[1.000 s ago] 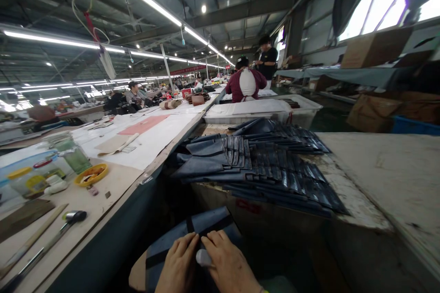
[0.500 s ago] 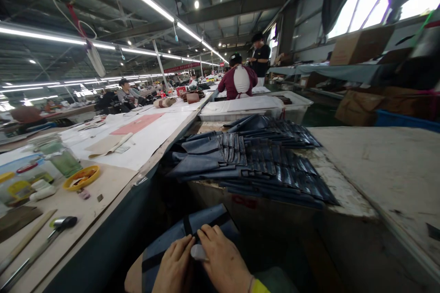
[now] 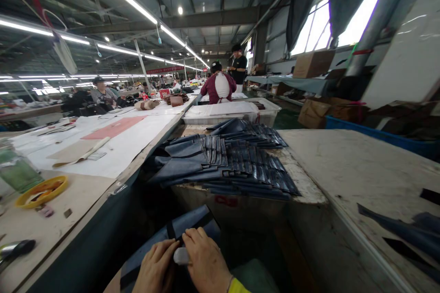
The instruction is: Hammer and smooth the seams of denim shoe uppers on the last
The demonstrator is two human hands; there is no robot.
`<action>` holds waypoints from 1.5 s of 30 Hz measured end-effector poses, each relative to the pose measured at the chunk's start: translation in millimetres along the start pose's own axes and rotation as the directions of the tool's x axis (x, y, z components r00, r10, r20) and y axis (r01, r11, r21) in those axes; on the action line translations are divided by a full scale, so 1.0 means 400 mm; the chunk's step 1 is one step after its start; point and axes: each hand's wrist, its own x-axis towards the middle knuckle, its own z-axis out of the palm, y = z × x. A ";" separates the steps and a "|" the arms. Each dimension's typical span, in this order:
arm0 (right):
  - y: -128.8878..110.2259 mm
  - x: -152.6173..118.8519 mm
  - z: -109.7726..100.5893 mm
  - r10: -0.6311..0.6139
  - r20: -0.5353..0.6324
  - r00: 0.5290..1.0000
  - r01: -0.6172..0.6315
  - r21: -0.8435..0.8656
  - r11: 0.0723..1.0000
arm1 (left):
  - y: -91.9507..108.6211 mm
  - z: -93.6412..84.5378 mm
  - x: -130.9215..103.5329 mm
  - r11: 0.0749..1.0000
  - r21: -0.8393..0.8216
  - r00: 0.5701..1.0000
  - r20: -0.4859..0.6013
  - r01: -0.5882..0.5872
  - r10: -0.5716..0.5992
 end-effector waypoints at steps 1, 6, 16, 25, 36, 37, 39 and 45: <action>0.003 -0.008 0.000 0.004 -0.010 1.000 -0.004 0.025 1.000 | -0.005 0.008 -0.013 0.999 0.040 0.999 -0.035 -0.016 0.017; 0.034 -0.024 -0.057 0.043 -0.048 0.998 -0.039 0.090 0.995 | -0.025 0.027 -0.047 0.979 0.190 0.989 -0.112 -0.072 0.094; 0.141 -0.010 -0.121 0.185 -0.102 0.977 -0.171 0.136 0.976 | 0.047 -0.019 0.019 0.988 0.154 0.997 0.075 0.015 -0.027; 0.155 0.032 -0.086 0.313 -0.106 0.944 -0.199 0.572 0.796 | 0.068 -0.042 0.001 0.975 0.220 0.995 0.080 0.041 -0.060; 0.061 0.092 -0.165 0.202 -0.157 0.967 -0.070 0.596 0.800 | 0.092 -0.047 -0.009 0.985 0.081 0.986 -0.068 0.155 -0.149; 0.021 0.095 -0.185 0.168 -0.190 0.967 -0.023 0.593 0.805 | 0.094 -0.057 -0.010 0.984 0.062 0.982 -0.098 0.166 -0.160; -0.067 0.092 -0.229 0.049 -0.252 0.967 0.108 0.574 0.812 | 0.094 -0.087 -0.011 0.979 0.025 0.966 -0.168 0.202 -0.195; -0.238 0.086 -0.307 -0.490 -0.210 0.846 0.533 0.354 0.768 | 0.020 -0.202 -0.054 0.954 -0.101 0.906 -0.298 0.284 -0.301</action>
